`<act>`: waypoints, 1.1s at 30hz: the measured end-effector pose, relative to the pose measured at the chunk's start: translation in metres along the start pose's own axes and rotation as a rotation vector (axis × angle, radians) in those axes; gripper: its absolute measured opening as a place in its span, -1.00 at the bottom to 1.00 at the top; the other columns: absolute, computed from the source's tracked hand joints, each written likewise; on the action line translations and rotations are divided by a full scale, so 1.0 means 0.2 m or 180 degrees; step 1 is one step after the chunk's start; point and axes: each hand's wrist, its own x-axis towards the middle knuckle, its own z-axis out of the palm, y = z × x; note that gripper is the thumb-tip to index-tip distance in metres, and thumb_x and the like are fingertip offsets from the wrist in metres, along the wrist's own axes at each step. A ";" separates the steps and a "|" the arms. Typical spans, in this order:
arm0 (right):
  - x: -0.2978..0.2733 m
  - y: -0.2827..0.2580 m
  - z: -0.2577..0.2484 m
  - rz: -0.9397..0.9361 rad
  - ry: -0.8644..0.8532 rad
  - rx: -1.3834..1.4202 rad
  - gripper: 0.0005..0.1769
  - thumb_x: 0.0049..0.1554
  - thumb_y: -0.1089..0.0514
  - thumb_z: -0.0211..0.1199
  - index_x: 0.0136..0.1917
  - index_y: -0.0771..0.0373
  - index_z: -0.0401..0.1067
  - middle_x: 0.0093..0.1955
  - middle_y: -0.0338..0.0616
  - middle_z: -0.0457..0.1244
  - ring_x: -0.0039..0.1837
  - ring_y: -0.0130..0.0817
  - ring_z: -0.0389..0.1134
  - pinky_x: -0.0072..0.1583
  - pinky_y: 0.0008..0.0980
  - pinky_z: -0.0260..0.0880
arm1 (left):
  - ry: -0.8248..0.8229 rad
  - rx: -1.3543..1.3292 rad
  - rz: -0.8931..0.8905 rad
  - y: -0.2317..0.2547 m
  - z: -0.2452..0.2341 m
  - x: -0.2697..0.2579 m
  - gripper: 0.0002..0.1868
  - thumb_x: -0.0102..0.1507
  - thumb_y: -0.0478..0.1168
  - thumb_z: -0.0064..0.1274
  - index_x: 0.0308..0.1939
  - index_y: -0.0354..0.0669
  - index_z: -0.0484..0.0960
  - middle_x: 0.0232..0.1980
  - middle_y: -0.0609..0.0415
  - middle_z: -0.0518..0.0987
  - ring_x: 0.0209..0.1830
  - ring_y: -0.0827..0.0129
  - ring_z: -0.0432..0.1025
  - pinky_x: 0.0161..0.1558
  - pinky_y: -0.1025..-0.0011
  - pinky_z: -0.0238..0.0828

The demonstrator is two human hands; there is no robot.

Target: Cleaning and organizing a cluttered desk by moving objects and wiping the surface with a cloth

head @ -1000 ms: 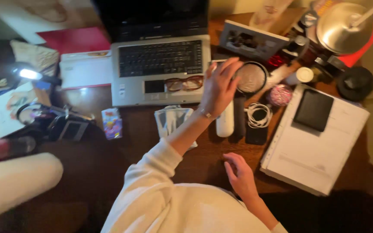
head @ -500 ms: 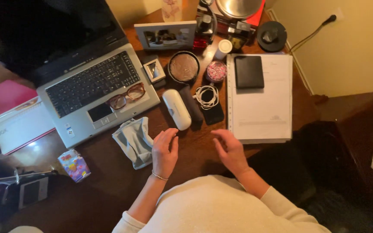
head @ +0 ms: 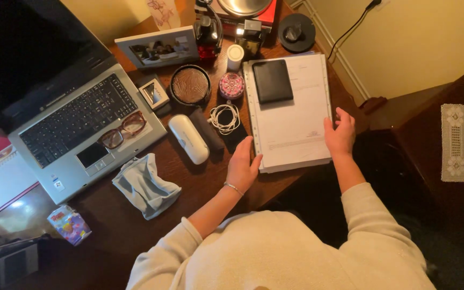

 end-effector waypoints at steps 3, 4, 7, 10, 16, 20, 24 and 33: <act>0.04 0.19 0.12 0.0169 -0.0164 -0.0114 -0.46 0.20 0.00 0.41 0.39 0.14 0.41 0.22 -0.05 0.28 0.14 -0.12 0.43 0.16 -0.13 0.44 | 0.0101 0.0338 -0.0007 0.01 0.14 0.08 -0.29 0.30 -0.20 0.15 0.43 -0.49 0.25 0.34 -0.44 0.36 0.41 -0.26 0.27 0.42 -0.02 0.24; 0.03 0.21 0.15 0.0290 -0.0211 -0.0114 -0.45 0.19 -0.03 0.41 0.39 0.12 0.42 0.21 -0.05 0.27 0.15 -0.09 0.43 0.17 -0.13 0.44 | 0.0018 0.0485 -0.0247 0.02 0.15 0.10 -0.23 0.27 -0.17 0.17 0.45 -0.44 0.19 0.27 -0.37 0.36 0.30 -0.26 0.33 0.30 -0.07 0.34; 0.02 0.22 0.18 0.0450 -0.0266 -0.0118 -0.46 0.17 -0.07 0.40 0.37 0.09 0.45 0.20 -0.06 0.26 0.17 -0.05 0.42 0.18 -0.13 0.43 | -0.0086 0.0698 -0.0600 0.06 0.19 0.15 -0.14 0.21 -0.14 0.23 0.46 -0.35 0.12 0.14 -0.26 0.37 0.16 -0.25 0.41 0.14 -0.13 0.48; -0.01 0.21 0.17 0.0526 -0.0287 -0.0141 -0.51 0.18 -0.06 0.38 0.34 0.09 0.48 0.19 -0.04 0.26 0.17 0.00 0.41 0.19 -0.10 0.42 | -0.0118 0.0809 -0.0766 0.10 0.20 0.17 -0.11 0.17 -0.14 0.29 0.45 -0.31 0.12 0.07 -0.22 0.39 0.10 -0.22 0.43 0.08 -0.13 0.51; -0.02 0.17 0.12 0.0669 -0.0460 -0.0261 -0.52 0.20 -0.08 0.35 0.33 0.09 0.47 0.18 -0.03 0.27 0.21 0.02 0.40 0.22 -0.08 0.41 | -0.0124 0.1032 -0.0936 0.15 0.22 0.17 -0.11 0.14 -0.14 0.32 0.43 -0.31 0.15 0.07 -0.17 0.38 0.13 -0.15 0.40 0.07 -0.09 0.52; 0.00 0.14 0.07 0.0833 -0.0626 -0.0293 -0.48 0.18 -0.16 0.36 0.32 0.09 0.47 0.13 -0.05 0.31 0.19 -0.07 0.42 0.20 -0.14 0.42 | 0.0143 0.0776 -0.1127 0.14 0.26 0.09 -0.16 0.13 -0.17 0.31 0.40 -0.24 0.23 0.19 -0.15 0.33 0.25 -0.12 0.32 0.15 -0.07 0.47; 0.03 0.16 0.07 0.0894 -0.0673 -0.0239 -0.44 0.11 -0.26 0.45 0.26 0.03 0.50 0.07 -0.16 0.37 0.16 -0.18 0.45 0.16 -0.20 0.44 | 0.0452 0.0251 -0.1555 0.01 0.38 0.05 -0.27 0.12 -0.17 0.33 0.30 -0.24 0.35 0.13 -0.19 0.43 0.21 -0.16 0.40 0.18 -0.03 0.45; 0.09 0.16 0.05 0.1127 -0.1019 -0.0383 -0.36 0.04 -0.50 0.44 0.12 -0.03 0.57 -0.04 -0.18 0.43 0.10 -0.12 0.46 0.06 -0.15 0.46 | 0.0562 -0.0826 -0.2841 -0.06 0.44 0.13 -0.30 0.04 0.04 0.37 0.17 -0.20 0.58 0.04 -0.11 0.61 0.15 0.05 0.54 0.10 0.17 0.56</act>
